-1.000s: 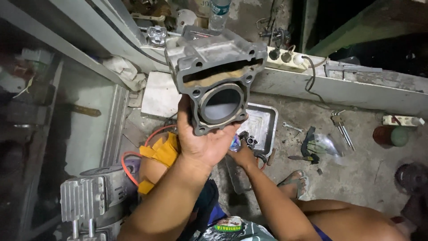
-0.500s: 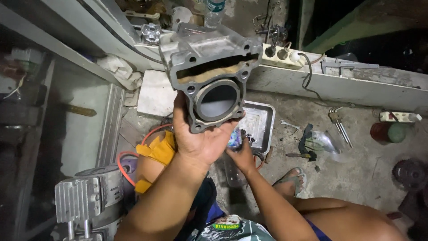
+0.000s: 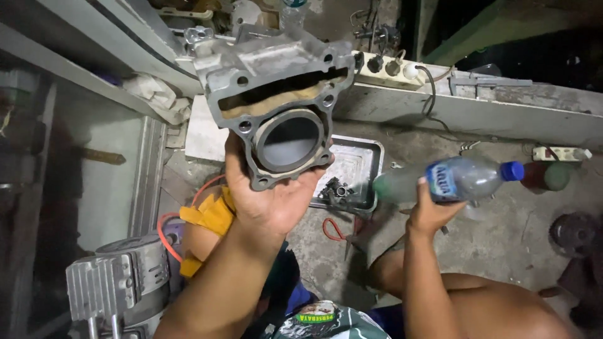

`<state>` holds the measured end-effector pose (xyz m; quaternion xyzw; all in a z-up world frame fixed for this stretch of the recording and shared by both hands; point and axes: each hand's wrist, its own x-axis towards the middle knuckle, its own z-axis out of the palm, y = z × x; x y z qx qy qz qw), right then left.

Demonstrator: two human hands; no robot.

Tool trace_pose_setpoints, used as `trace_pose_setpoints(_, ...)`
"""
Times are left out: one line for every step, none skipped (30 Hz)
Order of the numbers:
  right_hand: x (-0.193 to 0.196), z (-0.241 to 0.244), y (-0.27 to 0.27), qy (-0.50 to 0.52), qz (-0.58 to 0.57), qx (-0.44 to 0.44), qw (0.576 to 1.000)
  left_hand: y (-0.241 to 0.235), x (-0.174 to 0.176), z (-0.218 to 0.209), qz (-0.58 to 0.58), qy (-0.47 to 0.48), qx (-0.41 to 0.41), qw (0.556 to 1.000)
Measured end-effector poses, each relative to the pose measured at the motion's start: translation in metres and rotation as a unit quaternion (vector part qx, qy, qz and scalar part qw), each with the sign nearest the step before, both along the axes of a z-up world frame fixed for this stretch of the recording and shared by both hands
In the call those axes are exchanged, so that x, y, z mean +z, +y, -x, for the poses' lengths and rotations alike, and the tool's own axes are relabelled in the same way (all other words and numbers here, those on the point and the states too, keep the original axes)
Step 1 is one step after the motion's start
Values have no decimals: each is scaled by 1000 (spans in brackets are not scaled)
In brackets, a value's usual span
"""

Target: Inspecting and cleaning a motorcycle cylinder block to check for wear or damage.

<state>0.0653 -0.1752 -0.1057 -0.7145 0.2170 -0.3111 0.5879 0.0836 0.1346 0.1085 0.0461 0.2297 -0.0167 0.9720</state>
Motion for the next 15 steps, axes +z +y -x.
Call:
trace_pose_setpoints(-12,-3,-16,41,19,-59,997,-1,-1,0,0,3,4,1000)
trace_pose_setpoints(-25,-4,-31,82,38,-120,989,-1,-1,0,-1,6,8,1000)
trace_pose_setpoints(-51,-1,-44,82,38,-123,988,-3,-1,3,0,7,4,1000)
trace_pose_setpoints(-78,-3,-54,112,46,-159,980,-2,-1,3,-12,-3,-1,1000)
trace_pose_setpoints(-106,-5,-64,141,54,-195,969,-2,0,3,-24,-13,-6,1000)
trace_pose_setpoints(-128,-4,-73,141,53,-195,969,-2,0,1,-25,-13,-5,1000)
trace_pose_setpoints(-150,-2,-82,174,64,-210,960,-3,1,-1,-20,-16,-2,1000)
trace_pose_setpoints(-173,3,-90,209,77,-224,949,-2,0,-1,-16,-15,2,1000)
trace_pose_setpoints(-180,5,-96,212,76,-222,949,-4,0,1,-18,-13,4,1000)
trace_pose_setpoints(-187,3,-101,227,78,-228,943,-4,0,0,-17,-8,7,1000)
trace_pose_setpoints(-195,1,-106,243,80,-235,938,-5,0,-1,-16,-4,10,1000)
trace_pose_setpoints(-180,-13,-102,243,78,-234,938,-2,-1,0,-18,-5,11,1000)
trace_pose_setpoints(-165,-27,-99,247,37,-247,936,0,-4,0,-11,-94,-10,995)
trace_pose_setpoints(-149,-37,-98,253,-4,-261,932,1,-6,2,-4,-179,-32,983)
trace_pose_setpoints(-148,-43,-102,256,-3,-260,931,0,-4,2,-4,-176,-32,984)
